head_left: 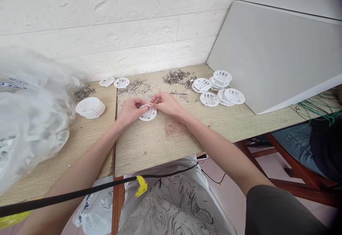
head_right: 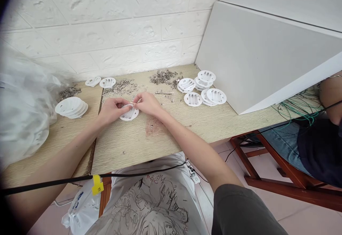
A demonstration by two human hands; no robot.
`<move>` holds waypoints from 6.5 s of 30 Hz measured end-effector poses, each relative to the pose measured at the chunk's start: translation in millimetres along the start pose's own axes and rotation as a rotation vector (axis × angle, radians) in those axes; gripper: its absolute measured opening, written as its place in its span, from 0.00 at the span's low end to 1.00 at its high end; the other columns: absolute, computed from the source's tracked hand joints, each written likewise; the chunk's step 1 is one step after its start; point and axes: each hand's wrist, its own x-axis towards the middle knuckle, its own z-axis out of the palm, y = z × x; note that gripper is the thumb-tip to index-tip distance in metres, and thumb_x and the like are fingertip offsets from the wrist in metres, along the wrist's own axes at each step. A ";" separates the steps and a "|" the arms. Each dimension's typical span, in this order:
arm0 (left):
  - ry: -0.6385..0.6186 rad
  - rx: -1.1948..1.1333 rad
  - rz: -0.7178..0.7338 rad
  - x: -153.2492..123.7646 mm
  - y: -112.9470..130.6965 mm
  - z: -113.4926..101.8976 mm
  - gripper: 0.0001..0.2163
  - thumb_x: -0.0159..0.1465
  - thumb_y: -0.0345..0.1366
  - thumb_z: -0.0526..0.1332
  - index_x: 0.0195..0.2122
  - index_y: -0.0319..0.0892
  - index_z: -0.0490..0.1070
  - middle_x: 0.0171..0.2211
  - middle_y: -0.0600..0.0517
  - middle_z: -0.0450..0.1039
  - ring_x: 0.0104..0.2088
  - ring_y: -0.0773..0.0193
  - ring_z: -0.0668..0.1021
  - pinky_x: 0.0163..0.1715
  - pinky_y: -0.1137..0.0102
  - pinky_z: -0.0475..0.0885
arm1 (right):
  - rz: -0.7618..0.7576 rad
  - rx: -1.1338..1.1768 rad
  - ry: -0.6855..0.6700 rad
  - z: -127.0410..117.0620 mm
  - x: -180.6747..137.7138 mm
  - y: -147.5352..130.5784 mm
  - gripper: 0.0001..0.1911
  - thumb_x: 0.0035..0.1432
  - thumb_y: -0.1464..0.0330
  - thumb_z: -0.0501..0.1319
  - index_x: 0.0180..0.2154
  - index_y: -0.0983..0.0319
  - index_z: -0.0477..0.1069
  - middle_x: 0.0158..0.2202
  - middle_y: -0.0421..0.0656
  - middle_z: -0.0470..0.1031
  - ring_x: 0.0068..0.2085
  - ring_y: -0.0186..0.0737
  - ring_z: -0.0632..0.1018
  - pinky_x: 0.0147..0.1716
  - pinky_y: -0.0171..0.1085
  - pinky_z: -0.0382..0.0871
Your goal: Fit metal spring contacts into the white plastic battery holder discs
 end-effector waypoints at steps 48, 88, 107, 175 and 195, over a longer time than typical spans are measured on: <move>0.044 -0.377 -0.002 -2.0 3.7 4.6 0.08 0.50 0.35 0.68 0.33 0.42 0.78 0.22 0.56 0.66 0.23 0.69 0.67 0.22 0.73 0.61 | -0.050 0.132 -0.014 1.0 -0.6 0.7 0.06 0.55 0.70 0.63 0.36 0.66 0.75 0.33 0.43 0.77 0.33 0.34 0.74 0.31 0.33 0.63; 0.205 -0.352 -0.025 0.8 -2.8 11.2 0.18 0.68 0.46 0.49 0.32 0.44 0.76 0.27 0.48 0.71 0.26 0.61 0.72 0.24 0.67 0.67 | -0.208 -0.291 0.079 -0.6 -7.3 -5.6 0.11 0.59 0.68 0.57 0.37 0.61 0.78 0.35 0.41 0.80 0.35 0.38 0.75 0.32 0.34 0.58; 0.221 -0.277 0.104 -4.4 7.2 15.0 0.18 0.67 0.48 0.52 0.27 0.46 0.74 0.29 0.48 0.72 0.33 0.55 0.72 0.36 0.63 0.68 | -0.268 -0.484 0.126 10.7 -12.3 -4.5 0.15 0.65 0.68 0.52 0.38 0.60 0.78 0.34 0.48 0.78 0.39 0.48 0.77 0.39 0.41 0.65; 0.055 -0.154 0.166 -2.2 4.9 12.6 0.13 0.66 0.44 0.51 0.32 0.47 0.72 0.38 0.48 0.77 0.42 0.54 0.77 0.43 0.60 0.72 | -0.291 -0.542 0.063 1.8 -11.4 -8.8 0.14 0.66 0.65 0.53 0.37 0.63 0.76 0.36 0.46 0.80 0.36 0.41 0.76 0.32 0.35 0.58; 0.052 -0.116 0.213 -3.3 5.7 13.1 0.11 0.66 0.42 0.52 0.32 0.46 0.72 0.37 0.48 0.78 0.41 0.55 0.77 0.44 0.59 0.72 | -0.307 -0.525 0.017 0.5 -10.3 -7.4 0.15 0.66 0.66 0.52 0.35 0.63 0.76 0.33 0.46 0.79 0.33 0.40 0.74 0.31 0.35 0.57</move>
